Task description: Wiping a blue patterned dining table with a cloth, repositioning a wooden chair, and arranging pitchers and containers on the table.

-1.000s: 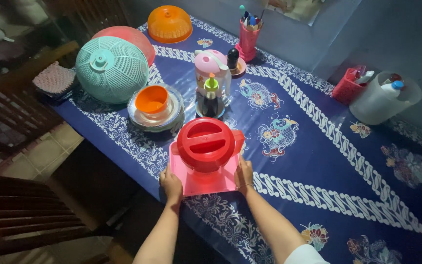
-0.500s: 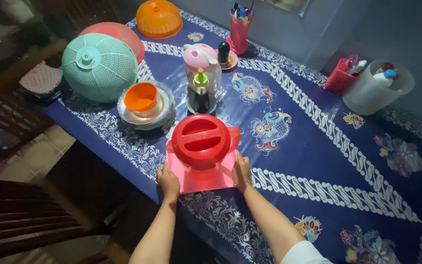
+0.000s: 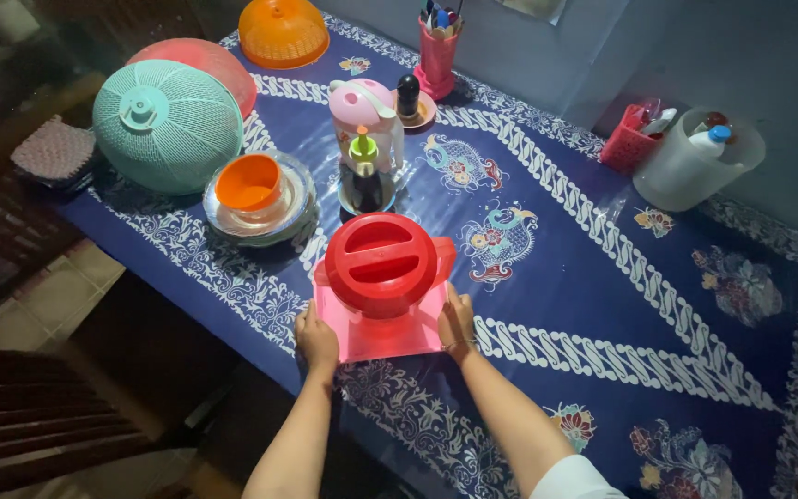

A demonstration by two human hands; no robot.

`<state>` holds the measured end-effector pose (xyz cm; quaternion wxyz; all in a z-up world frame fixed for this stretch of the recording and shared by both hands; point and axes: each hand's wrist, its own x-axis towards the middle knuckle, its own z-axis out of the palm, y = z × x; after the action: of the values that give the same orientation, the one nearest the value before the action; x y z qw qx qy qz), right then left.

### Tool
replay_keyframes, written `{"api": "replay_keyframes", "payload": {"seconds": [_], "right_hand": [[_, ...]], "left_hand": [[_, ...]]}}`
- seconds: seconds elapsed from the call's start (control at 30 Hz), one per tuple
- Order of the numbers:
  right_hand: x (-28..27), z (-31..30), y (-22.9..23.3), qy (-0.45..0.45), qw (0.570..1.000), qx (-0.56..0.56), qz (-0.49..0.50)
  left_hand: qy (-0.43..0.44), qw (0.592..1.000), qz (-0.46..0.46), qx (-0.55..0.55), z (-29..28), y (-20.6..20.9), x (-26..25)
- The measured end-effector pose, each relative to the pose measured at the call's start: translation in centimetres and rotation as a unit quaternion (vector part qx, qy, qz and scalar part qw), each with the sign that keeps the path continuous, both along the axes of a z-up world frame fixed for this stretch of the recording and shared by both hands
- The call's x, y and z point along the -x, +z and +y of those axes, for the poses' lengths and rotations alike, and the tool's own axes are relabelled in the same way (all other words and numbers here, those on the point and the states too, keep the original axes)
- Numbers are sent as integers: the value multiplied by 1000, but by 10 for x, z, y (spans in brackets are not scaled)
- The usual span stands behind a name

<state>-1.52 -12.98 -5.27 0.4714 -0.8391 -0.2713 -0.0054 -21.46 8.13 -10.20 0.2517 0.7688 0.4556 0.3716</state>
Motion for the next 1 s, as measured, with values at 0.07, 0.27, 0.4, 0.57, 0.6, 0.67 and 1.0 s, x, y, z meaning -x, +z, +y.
{"api": "replay_keyframes", "payload": {"seconds": [0.07, 0.27, 0.4, 0.57, 0.6, 0.67, 1.0], "right_hand": [[-2, -3, 3, -6, 1000, 6, 17], [-14, -7, -16, -21, 999, 40, -8], [-21, -13, -21, -35, 998, 51, 9], [-29, -19, -25, -41, 998, 53, 0], [-30, -20, -25, -39, 998, 52, -4], [-32, -22, -25, -45, 997, 60, -2], [-39, -29, -17, -46, 997, 60, 10]], "left_hand": [[-2, 1000, 6, -5, -1, -1, -3], [-8, 1000, 9, -2, -3, -11, -13], [-19, 1000, -10, -8, -5, -10, -20], [-21, 999, 19, 36, -13, 1, -28], [-19, 998, 30, 43, -12, -2, -30], [-21, 999, 23, 34, -13, -5, -32], [-29, 998, 29, 41, -20, 2, -45]]}}
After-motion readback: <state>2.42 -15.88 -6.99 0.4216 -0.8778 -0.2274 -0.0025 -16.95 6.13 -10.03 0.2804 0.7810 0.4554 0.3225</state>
